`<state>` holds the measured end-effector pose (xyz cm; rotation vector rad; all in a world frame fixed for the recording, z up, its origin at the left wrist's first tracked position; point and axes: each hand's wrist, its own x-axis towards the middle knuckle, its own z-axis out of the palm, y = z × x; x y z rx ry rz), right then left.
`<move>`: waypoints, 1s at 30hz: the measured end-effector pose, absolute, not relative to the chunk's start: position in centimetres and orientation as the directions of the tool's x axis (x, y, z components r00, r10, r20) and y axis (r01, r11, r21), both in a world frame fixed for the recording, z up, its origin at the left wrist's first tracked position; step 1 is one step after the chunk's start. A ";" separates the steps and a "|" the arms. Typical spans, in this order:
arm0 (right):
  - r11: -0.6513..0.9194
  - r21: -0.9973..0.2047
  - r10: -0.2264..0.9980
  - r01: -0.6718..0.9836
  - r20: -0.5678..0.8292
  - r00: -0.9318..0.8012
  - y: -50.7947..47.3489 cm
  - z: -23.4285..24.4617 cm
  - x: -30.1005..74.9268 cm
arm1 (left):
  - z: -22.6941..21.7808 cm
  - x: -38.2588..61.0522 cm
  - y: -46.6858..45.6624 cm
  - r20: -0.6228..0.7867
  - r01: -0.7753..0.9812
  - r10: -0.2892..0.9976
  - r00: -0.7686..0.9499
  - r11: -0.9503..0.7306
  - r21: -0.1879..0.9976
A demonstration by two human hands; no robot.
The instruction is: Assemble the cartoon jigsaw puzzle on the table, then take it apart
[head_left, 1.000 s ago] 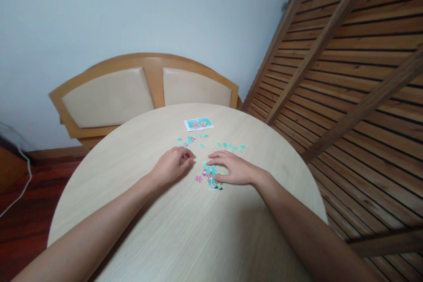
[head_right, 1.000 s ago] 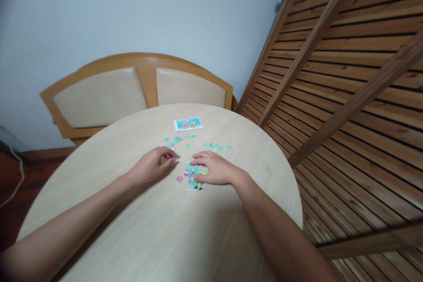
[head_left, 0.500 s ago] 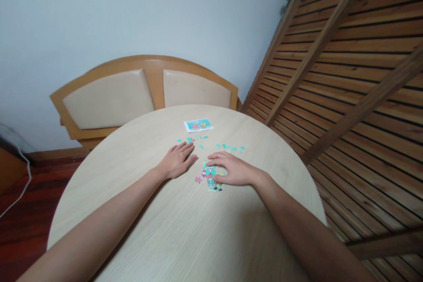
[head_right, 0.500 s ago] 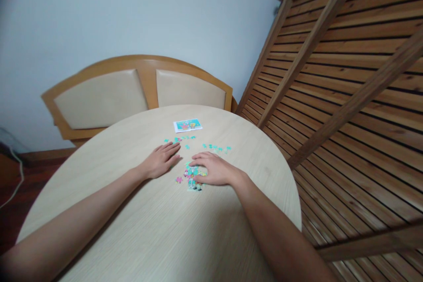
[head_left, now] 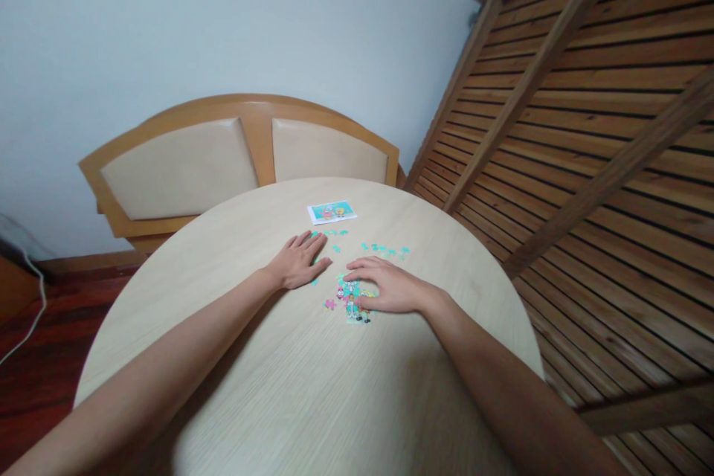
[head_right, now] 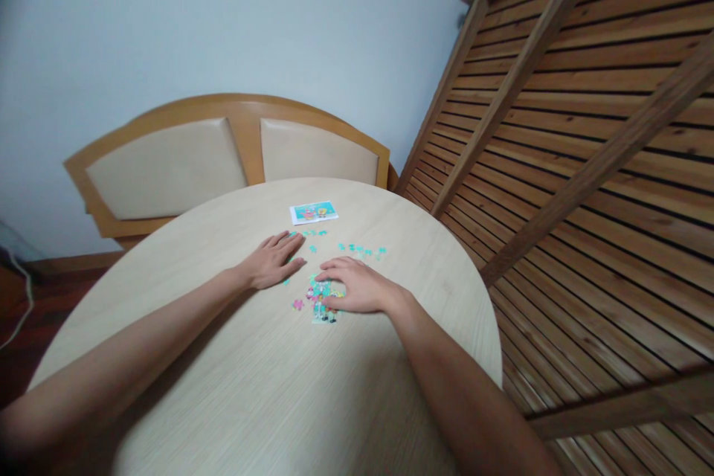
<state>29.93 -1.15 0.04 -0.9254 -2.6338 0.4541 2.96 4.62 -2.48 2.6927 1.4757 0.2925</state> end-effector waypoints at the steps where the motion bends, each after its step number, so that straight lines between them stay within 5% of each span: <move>1: 0.742 -0.392 0.643 0.544 0.186 -0.743 -1.1 0.1 29.9 | -2.3 3.1 4.7 0.148 0.825 0.836 0.529 -0.547 0.140; 9: 0.737 -0.402 0.644 0.543 0.177 -0.744 -0.9 -0.2 30.0 | -0.9 3.9 1.5 0.285 0.685 0.674 0.682 -0.725 0.075; 24: 0.723 -0.418 0.657 0.551 0.168 -0.735 -1.1 0.4 29.4 | -0.9 2.8 1.0 0.313 0.669 0.654 0.689 -0.740 0.073; 30: 0.722 -0.415 0.657 0.554 0.159 -0.737 -1.1 0.3 29.2 | -1.4 2.1 1.4 0.346 0.597 0.623 0.702 -0.779 0.191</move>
